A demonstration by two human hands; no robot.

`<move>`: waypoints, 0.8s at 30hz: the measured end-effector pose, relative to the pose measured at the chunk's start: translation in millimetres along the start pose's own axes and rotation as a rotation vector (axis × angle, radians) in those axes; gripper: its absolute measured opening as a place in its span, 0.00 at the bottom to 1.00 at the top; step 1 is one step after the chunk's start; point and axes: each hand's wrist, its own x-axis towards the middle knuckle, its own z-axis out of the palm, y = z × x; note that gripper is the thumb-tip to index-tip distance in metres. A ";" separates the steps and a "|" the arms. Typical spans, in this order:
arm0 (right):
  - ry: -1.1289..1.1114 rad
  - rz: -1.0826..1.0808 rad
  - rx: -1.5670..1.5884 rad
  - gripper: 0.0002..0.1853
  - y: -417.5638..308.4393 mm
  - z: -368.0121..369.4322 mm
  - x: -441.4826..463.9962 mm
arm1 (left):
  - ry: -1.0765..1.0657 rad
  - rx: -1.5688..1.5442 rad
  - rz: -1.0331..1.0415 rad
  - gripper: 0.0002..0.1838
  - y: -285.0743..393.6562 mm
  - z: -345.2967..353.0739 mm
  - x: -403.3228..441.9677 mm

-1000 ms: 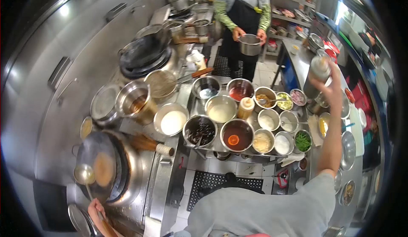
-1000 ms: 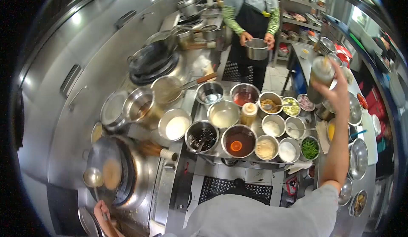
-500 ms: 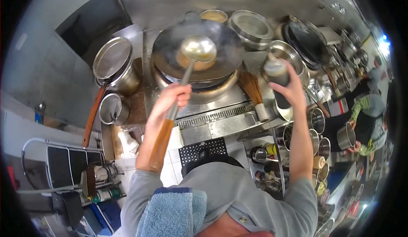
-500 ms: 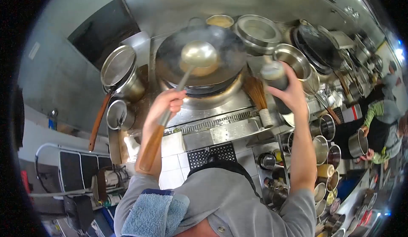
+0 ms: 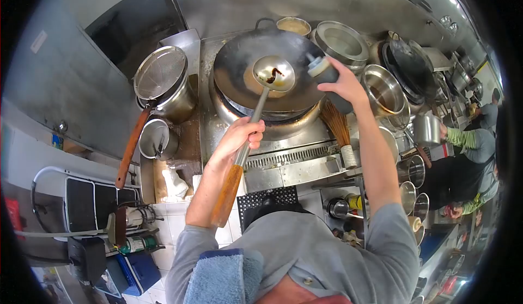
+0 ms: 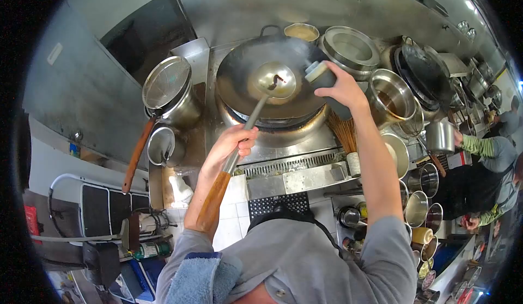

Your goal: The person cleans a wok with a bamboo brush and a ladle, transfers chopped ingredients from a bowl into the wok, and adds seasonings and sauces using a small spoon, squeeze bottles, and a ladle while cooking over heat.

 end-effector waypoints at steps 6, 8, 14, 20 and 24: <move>0.597 0.052 0.678 0.50 -18.8 -20.4 -107.9 | 0.005 0.208 -0.014 0.04 20.8 -45.2 48.9; 0.746 0.089 0.712 0.52 -9.5 -31.0 -162.0 | 0.101 0.466 0.041 0.07 27.5 -60.6 69.6; 1.032 0.260 0.527 0.46 -4.9 -83.5 -345.3 | 0.174 0.862 0.064 0.07 43.9 -73.0 102.4; 1.384 0.534 -0.033 0.48 -21.1 -150.1 -525.0 | -0.166 0.630 -0.175 0.16 51.5 -101.7 155.2; 1.607 0.658 -0.348 0.47 -2.8 -194.3 -655.0 | 0.079 0.906 -0.183 0.13 55.4 -73.7 171.4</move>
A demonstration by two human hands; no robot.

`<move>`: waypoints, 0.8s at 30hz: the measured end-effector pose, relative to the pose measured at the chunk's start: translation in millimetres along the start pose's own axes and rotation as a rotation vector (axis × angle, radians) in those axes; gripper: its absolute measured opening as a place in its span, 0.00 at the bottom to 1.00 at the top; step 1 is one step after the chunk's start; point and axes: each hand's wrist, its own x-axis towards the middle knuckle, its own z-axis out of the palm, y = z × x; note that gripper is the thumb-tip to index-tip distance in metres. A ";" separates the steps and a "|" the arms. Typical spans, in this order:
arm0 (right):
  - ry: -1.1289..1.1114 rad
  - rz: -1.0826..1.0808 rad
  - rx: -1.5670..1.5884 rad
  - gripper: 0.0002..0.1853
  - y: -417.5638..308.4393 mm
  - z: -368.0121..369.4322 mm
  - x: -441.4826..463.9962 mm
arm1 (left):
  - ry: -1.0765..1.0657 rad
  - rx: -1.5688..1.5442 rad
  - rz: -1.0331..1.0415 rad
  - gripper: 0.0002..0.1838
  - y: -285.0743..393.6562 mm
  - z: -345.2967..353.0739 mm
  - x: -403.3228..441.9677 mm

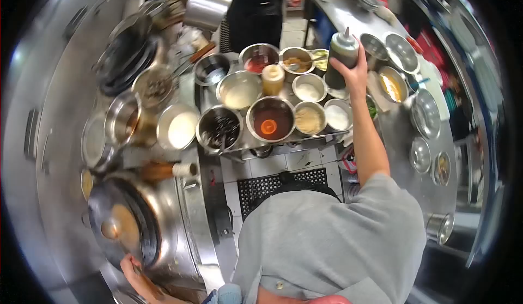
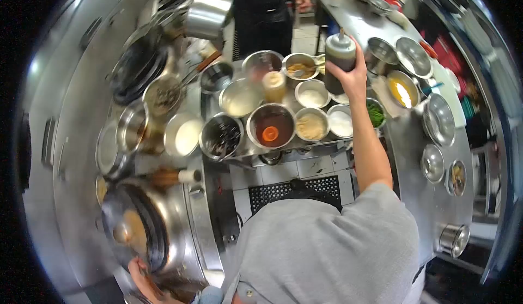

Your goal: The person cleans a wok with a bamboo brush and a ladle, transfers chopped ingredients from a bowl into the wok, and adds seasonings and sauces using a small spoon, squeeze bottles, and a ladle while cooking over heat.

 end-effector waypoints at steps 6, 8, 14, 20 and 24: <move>0.195 0.027 -0.255 0.45 100.2 -73.5 68.4 | 0.317 0.312 0.200 0.10 27.4 27.7 -31.8; 0.146 0.130 -0.408 0.46 127.3 -86.8 72.2 | 0.295 0.164 0.227 0.10 34.8 33.8 -30.6; -0.108 0.381 -0.794 0.52 192.5 -105.6 47.9 | 0.146 -0.536 0.124 0.15 102.1 196.2 -106.6; -0.301 0.159 -0.755 0.45 195.5 -91.2 35.9 | -0.163 -0.883 0.218 0.28 42.1 221.6 -41.2; -0.658 0.276 0.249 0.30 -10.3 109.0 -23.8 | -0.224 -1.244 0.274 0.25 26.3 252.1 -24.0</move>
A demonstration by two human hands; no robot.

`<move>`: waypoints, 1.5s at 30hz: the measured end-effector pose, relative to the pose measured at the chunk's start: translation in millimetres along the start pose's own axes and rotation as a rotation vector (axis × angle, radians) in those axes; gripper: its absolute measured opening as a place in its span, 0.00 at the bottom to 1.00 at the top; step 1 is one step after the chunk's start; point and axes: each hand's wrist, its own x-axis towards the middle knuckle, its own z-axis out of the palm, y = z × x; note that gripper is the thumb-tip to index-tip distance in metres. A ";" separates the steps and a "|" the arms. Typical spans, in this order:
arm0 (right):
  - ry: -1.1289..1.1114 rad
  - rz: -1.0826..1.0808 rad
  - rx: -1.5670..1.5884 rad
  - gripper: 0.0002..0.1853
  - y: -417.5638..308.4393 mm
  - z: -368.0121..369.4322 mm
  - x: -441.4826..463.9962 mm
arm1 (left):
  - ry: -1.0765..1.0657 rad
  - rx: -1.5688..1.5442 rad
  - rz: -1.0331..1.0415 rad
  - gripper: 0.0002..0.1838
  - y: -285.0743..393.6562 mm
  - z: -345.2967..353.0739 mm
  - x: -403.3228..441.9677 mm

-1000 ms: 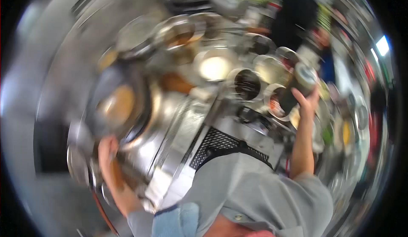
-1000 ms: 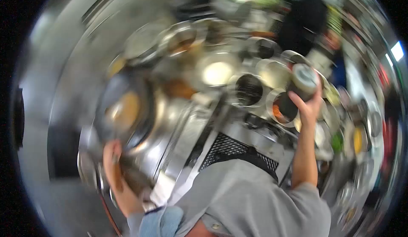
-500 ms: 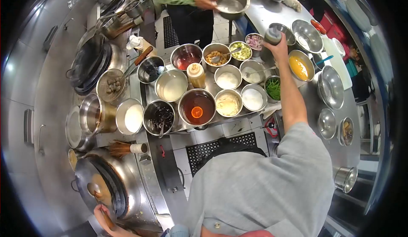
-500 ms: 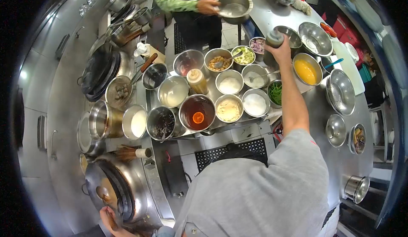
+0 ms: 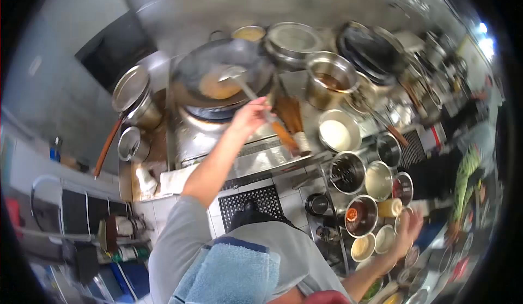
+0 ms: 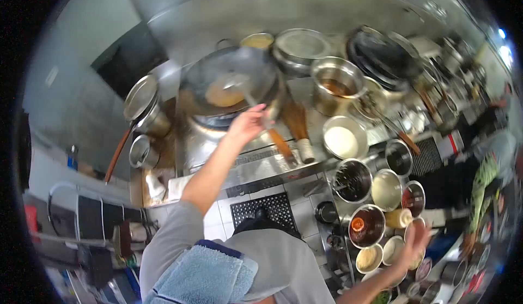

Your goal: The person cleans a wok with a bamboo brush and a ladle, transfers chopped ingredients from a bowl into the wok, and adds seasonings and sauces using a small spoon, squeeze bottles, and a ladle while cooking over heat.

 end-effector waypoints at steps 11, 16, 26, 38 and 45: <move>-1.482 -0.316 -0.485 0.25 -124.6 478.7 -33.8 | 0.113 0.840 0.552 0.06 -14.6 -26.8 -92.2; -1.445 0.156 -0.158 0.13 -109.9 509.4 -27.8 | 0.143 1.457 0.969 0.11 50.5 -31.4 -133.8; -1.166 1.789 1.220 0.20 -115.1 521.1 -83.0 | 0.372 1.872 0.892 0.06 85.6 -40.5 -69.5; -1.171 1.783 1.188 0.17 -157.5 516.5 -59.2 | 0.492 1.822 0.950 0.12 52.3 -12.4 -77.5; -1.588 0.316 0.101 0.09 -137.4 496.8 -31.7 | 0.433 1.768 0.938 0.13 46.6 -10.9 -80.4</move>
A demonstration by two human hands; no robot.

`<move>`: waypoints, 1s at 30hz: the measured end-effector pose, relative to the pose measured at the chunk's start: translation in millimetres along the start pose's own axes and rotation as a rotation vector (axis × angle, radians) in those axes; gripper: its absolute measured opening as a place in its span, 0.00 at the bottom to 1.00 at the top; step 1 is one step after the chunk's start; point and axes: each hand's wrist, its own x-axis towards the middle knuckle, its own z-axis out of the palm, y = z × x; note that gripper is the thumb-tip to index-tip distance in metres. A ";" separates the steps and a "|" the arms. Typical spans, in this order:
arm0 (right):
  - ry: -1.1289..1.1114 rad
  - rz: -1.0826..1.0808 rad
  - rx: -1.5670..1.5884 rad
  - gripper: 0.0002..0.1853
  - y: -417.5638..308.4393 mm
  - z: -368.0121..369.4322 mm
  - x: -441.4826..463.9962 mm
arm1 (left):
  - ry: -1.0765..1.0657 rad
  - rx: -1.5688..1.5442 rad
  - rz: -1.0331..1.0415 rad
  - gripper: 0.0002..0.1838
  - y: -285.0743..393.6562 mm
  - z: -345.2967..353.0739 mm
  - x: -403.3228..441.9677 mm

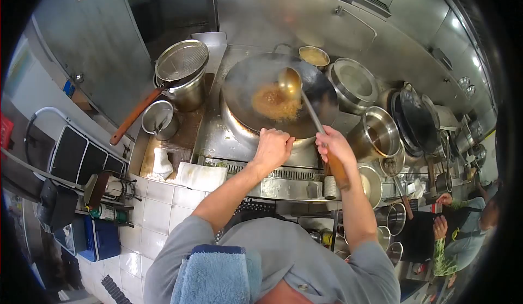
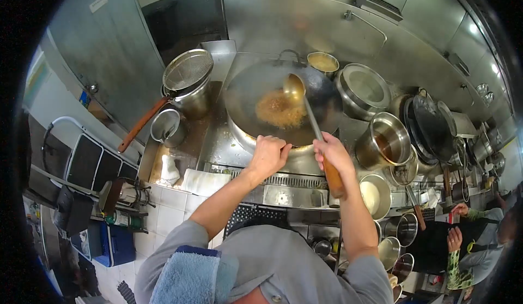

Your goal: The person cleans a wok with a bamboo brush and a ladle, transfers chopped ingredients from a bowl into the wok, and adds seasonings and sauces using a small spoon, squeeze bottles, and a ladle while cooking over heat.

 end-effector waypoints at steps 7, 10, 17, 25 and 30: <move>0.031 -0.018 0.016 0.09 11.8 21.1 -19.2 | -0.046 0.017 -0.027 0.12 5.6 1.4 2.9; 0.015 0.040 0.355 0.09 10.3 14.4 -2.3 | -0.013 0.049 -0.051 0.13 -11.5 23.2 9.2; 0.095 -0.008 -0.108 0.16 20.6 34.3 -31.8 | -0.053 0.030 -0.044 0.14 -12.5 3.8 -0.1; 0.099 -0.115 0.074 0.14 19.5 28.7 5.5 | -0.052 0.012 -0.036 0.14 -20.0 3.5 5.0; 0.312 -0.077 -0.134 0.14 32.2 42.9 20.2 | -0.084 0.031 0.008 0.11 -12.0 -12.3 -3.0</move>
